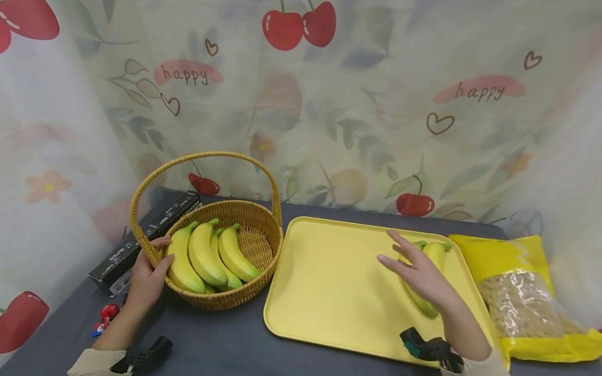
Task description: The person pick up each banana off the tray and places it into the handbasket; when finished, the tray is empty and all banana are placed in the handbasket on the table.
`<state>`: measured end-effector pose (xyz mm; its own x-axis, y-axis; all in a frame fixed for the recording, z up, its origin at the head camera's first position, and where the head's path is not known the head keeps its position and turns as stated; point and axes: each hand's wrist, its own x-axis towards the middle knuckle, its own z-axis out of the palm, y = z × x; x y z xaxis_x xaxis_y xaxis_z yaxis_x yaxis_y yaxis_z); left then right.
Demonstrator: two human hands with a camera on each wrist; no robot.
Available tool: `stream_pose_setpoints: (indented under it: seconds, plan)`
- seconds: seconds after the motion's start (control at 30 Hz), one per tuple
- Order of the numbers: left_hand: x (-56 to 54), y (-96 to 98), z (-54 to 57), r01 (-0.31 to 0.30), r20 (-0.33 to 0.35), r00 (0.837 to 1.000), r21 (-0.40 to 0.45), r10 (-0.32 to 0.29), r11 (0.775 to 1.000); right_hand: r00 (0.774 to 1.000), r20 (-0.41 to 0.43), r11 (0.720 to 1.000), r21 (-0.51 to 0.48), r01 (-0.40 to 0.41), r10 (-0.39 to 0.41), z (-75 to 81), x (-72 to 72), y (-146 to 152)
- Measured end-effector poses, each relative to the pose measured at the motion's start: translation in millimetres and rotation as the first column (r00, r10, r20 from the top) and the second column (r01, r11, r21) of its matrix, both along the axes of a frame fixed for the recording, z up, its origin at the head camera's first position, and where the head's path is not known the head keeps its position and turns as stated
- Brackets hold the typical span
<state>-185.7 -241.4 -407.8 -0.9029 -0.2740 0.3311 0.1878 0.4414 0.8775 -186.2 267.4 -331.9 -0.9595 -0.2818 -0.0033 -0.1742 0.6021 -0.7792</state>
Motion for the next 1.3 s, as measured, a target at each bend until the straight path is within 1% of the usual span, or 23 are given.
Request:
stream_pose_setpoints:
  seconds: [0.07, 0.17, 0.27, 0.37, 0.47, 0.6, 0.77, 0.9, 1.07, 1.3]
  plan:
    - [0.6, 0.1, 0.2, -0.001, -0.005, 1.000, 0.003, 0.001, 1.000, 0.997, -0.038, 0.998, -0.014, 0.065, -0.066, -1.7, -2.9, 11.4]
    - [0.9, 0.3, 0.4, 0.000, -0.011, 1.000, 0.005, 0.000, 1.000, 0.981, -0.088, 0.984, -0.054, 0.169, -0.173, -7.7, -7.9, 26.6]
    - [1.0, 0.5, 0.4, 0.000, -0.012, 1.000, 0.002, 0.000, 1.000, 0.962, -0.093, 0.965, -0.077, 0.251, -0.257, -16.7, -13.0, 38.1]
    - [0.4, 0.6, -0.3, -0.001, -0.011, 1.000, 0.004, 0.001, 1.000, 0.952, -0.071, 0.954, -0.056, 0.294, -0.298, -25.4, -18.4, 45.6]
    - [-0.3, 0.6, -0.8, -0.006, -0.007, 1.000, 0.001, 0.006, 1.000, 0.951, -0.055, 0.952, -0.025, 0.305, -0.306, -33.8, -22.3, 49.4]
    - [-0.5, 0.8, -1.3, -0.012, -0.008, 1.000, 0.002, 0.012, 1.000, 0.949, -0.038, 0.950, -0.044, 0.311, -0.312, -43.1, -25.0, 51.4]
    - [-0.5, 0.2, -2.2, -0.009, -0.021, 1.000, 0.007, 0.009, 1.000, 0.947, -0.015, 0.946, -0.054, 0.320, -0.322, -47.3, -25.1, 51.5]
    - [-0.3, 0.2, -2.3, -0.013, -0.019, 1.000, -0.005, 0.013, 1.000, 0.948, -0.005, 0.947, -0.035, 0.319, -0.319, -51.2, -26.4, 50.5]
    - [-1.1, -0.2, -3.6, -0.024, -0.011, 1.000, -0.023, 0.024, 0.999, 0.953, -0.012, 0.953, 0.014, 0.304, -0.304, -60.6, -29.6, 49.2]
    - [-0.9, 0.1, -3.9, -0.028, 0.001, 1.000, -0.030, 0.028, 0.999, 0.968, -0.029, 0.968, 0.030, 0.249, -0.248, -70.9, -31.9, 43.9]
